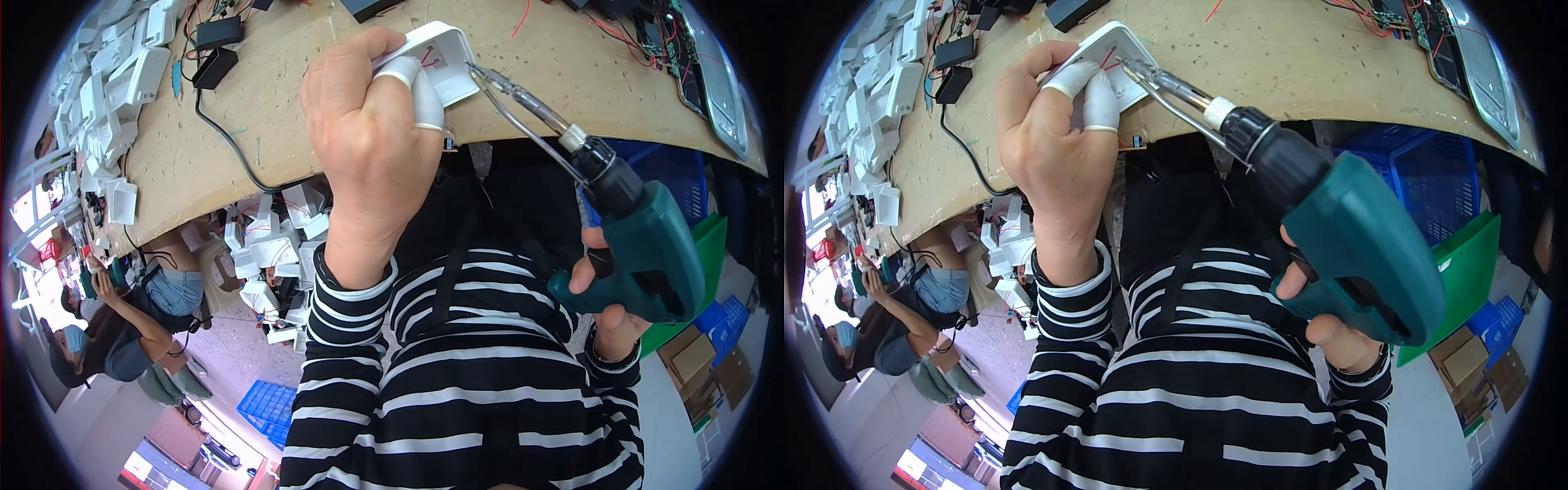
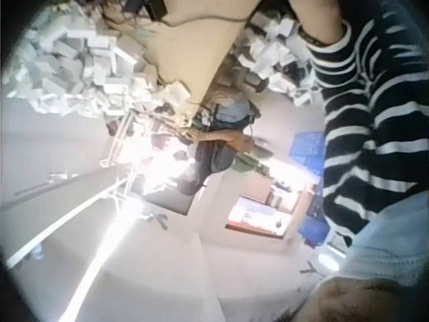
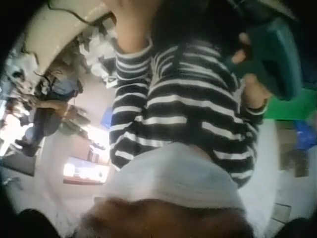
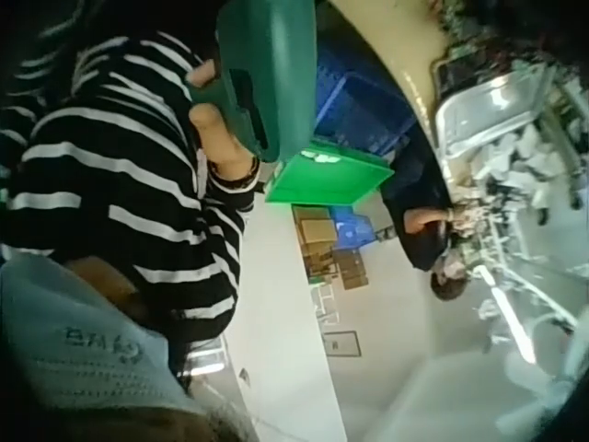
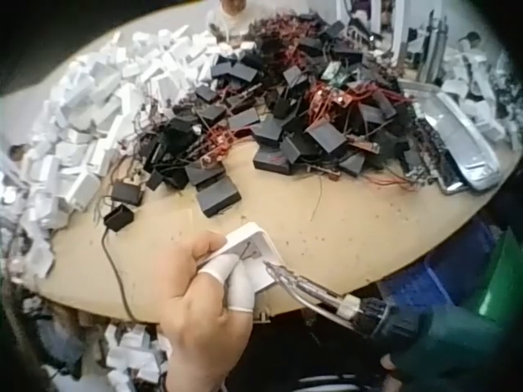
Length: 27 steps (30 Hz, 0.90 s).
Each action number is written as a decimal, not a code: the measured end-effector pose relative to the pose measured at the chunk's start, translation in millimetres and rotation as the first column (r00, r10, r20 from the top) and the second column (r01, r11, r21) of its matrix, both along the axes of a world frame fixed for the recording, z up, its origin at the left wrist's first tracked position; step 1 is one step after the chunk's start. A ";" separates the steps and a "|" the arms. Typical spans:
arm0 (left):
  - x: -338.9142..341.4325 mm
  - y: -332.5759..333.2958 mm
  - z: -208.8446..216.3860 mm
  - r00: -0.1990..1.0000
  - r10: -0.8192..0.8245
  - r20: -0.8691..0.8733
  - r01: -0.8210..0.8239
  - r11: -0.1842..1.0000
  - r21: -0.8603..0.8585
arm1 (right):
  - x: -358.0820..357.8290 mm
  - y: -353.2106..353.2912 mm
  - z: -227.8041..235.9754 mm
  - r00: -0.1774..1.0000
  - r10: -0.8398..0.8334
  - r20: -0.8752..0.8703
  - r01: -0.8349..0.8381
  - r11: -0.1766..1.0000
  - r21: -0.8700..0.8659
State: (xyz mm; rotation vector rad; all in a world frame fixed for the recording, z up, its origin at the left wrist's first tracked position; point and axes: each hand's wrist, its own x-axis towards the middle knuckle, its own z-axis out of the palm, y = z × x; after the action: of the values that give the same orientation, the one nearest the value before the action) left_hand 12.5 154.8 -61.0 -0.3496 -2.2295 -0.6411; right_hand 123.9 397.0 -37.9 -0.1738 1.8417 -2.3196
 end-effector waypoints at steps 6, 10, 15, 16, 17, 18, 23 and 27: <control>-0.1 0.3 -0.2 1.000 0.005 0.002 -0.005 1.000 -0.006 | -3.1 3.6 -10.3 0.987 0.101 -0.123 -0.083 0.986 0.142; -1.2 0.4 -0.4 1.000 0.001 0.000 -0.001 1.000 0.003 | -7.0 0.2 -9.5 0.985 0.132 -0.107 -0.112 0.978 0.177; -1.0 0.0 0.5 1.000 0.004 0.006 -0.004 1.000 0.001 | -12.6 -9.1 -9.0 0.987 0.100 -0.129 -0.073 0.978 0.197; -0.8 -0.1 0.4 1.000 0.002 0.014 -0.002 1.000 0.000 | -14.6 -9.3 -8.7 0.987 0.100 -0.129 -0.074 0.977 0.199; -0.7 -0.3 0.2 1.000 0.003 0.014 -0.003 1.000 0.001 | -17.5 -9.6 -7.5 0.981 0.131 -0.142 -0.095 0.968 0.231; -0.6 -0.4 -0.1 1.000 0.000 0.017 0.000 1.000 0.001 | -19.5 -10.0 -6.5 0.975 0.161 -0.154 -0.117 0.958 0.263; 0.1 -0.7 1.6 1.000 -0.003 0.028 0.003 1.000 0.003 | -23.1 -13.6 -4.5 0.969 0.164 -0.186 -0.104 0.950 0.296; -0.2 -1.1 0.8 0.999 -0.002 0.035 0.003 1.000 -0.003 | -27.3 -17.2 -3.7 0.968 0.142 -0.207 -0.086 0.962 0.259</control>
State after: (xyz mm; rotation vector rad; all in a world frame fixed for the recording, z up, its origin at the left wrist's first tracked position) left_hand 12.3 153.8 -60.2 -0.3452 -2.2633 -0.6500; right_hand 96.6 379.7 -41.6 -0.5121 2.1447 -2.0400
